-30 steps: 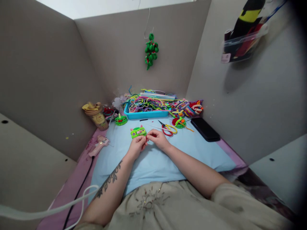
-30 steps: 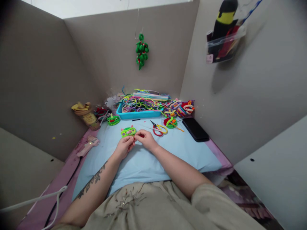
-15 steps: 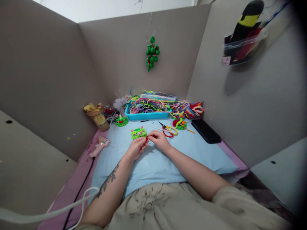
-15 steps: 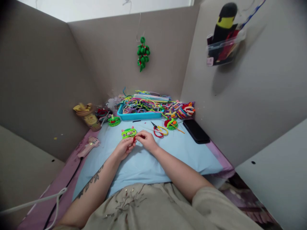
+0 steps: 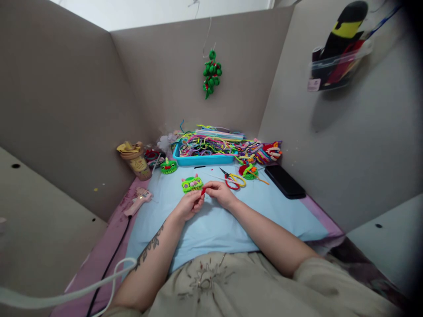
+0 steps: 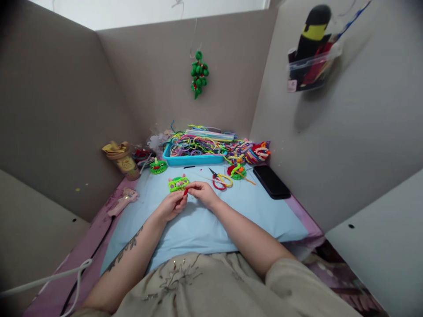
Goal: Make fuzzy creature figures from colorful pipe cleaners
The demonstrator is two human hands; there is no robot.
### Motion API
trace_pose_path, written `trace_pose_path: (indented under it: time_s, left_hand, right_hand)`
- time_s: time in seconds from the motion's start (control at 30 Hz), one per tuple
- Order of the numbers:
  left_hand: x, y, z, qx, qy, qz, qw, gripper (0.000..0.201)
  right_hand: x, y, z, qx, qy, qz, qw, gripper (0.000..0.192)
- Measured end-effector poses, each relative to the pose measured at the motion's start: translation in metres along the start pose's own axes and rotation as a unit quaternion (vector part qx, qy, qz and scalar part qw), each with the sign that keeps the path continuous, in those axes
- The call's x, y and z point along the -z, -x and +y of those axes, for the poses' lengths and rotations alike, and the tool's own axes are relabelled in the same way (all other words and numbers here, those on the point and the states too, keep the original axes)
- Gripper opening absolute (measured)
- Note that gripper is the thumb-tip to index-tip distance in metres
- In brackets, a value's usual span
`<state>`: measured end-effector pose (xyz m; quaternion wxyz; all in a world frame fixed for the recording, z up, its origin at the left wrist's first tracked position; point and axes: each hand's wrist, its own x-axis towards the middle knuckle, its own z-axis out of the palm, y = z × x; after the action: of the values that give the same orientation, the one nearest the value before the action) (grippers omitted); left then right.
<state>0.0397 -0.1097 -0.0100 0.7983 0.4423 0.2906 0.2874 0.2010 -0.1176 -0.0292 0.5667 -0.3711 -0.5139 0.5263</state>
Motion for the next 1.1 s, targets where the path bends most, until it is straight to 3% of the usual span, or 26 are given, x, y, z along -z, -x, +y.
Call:
trace_pose_path:
  time_s: [0.23, 0.4, 0.6, 0.8, 1.1]
  left_hand:
    - [-0.001, 0.004, 0.005, 0.082, 0.009, -0.022, 0.996, 0.028]
    - [-0.006, 0.001, 0.002, -0.027, -0.021, 0.041, 0.999, 0.041]
    - [-0.008, -0.003, -0.003, -0.114, -0.132, 0.086, 0.981, 0.037]
    - [-0.009, -0.001, -0.001, -0.101, -0.102, 0.077, 0.987, 0.036]
    - [-0.011, 0.002, 0.001, -0.06, -0.054, 0.028, 0.996, 0.032]
  right_hand:
    - [-0.002, 0.002, -0.003, 0.015, -0.015, -0.069, 0.997, 0.024]
    - [-0.003, 0.002, -0.008, 0.017, -0.013, -0.01, 1.0, 0.028]
    - [-0.004, 0.001, -0.01, 0.016, -0.008, 0.039, 0.999, 0.027]
    - [-0.002, 0.0, -0.007, -0.017, -0.014, 0.022, 1.0, 0.027]
    - [-0.006, 0.001, -0.009, -0.081, -0.114, 0.001, 0.99, 0.03]
